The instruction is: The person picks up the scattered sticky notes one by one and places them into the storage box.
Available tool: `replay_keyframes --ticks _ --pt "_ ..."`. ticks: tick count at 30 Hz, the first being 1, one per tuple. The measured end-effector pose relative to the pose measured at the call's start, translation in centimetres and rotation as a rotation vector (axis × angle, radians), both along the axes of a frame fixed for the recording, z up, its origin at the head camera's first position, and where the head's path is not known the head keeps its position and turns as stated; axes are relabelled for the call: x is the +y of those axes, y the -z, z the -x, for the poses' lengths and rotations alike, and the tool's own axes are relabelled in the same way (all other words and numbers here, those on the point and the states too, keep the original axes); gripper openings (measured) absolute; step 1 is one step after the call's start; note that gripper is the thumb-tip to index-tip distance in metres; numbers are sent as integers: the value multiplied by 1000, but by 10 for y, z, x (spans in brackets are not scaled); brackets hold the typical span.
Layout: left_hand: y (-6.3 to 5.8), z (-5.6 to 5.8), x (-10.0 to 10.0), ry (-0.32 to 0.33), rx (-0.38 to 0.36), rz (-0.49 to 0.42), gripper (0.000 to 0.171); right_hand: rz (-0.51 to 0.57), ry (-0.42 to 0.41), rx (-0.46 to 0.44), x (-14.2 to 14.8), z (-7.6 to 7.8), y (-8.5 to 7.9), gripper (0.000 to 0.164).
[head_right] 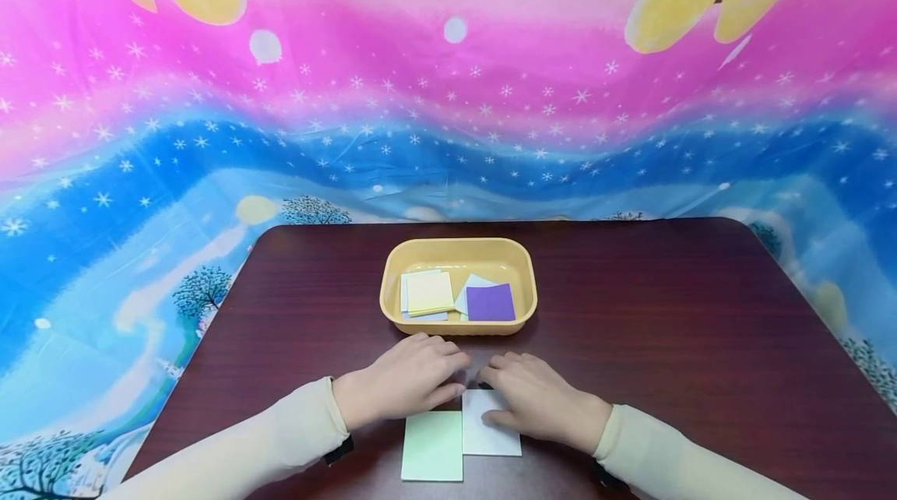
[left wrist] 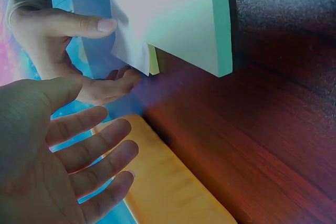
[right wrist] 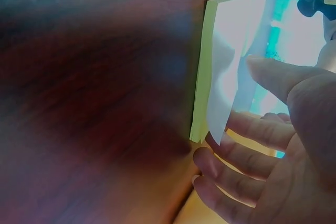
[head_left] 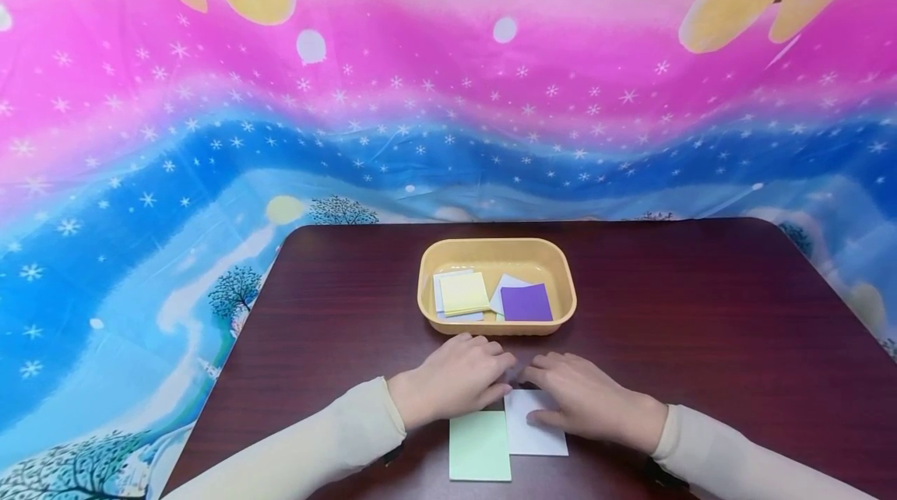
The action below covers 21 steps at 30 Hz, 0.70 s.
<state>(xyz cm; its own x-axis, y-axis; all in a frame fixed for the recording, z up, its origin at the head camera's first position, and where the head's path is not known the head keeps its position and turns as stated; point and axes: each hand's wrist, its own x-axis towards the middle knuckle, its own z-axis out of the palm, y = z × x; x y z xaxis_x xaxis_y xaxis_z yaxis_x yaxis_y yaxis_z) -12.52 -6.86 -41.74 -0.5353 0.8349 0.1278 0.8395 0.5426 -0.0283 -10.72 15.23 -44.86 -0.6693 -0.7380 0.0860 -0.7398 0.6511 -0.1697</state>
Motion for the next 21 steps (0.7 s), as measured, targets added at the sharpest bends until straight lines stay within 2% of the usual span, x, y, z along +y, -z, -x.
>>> replay_keyframes --ticks 8,21 --pt "3 -1 0 -1 -19 5 19 2 8 -46 -2 -3 3 56" --pt "11 -2 -2 -7 -40 -5 22 15 47 -147 -6 -2 0 56"
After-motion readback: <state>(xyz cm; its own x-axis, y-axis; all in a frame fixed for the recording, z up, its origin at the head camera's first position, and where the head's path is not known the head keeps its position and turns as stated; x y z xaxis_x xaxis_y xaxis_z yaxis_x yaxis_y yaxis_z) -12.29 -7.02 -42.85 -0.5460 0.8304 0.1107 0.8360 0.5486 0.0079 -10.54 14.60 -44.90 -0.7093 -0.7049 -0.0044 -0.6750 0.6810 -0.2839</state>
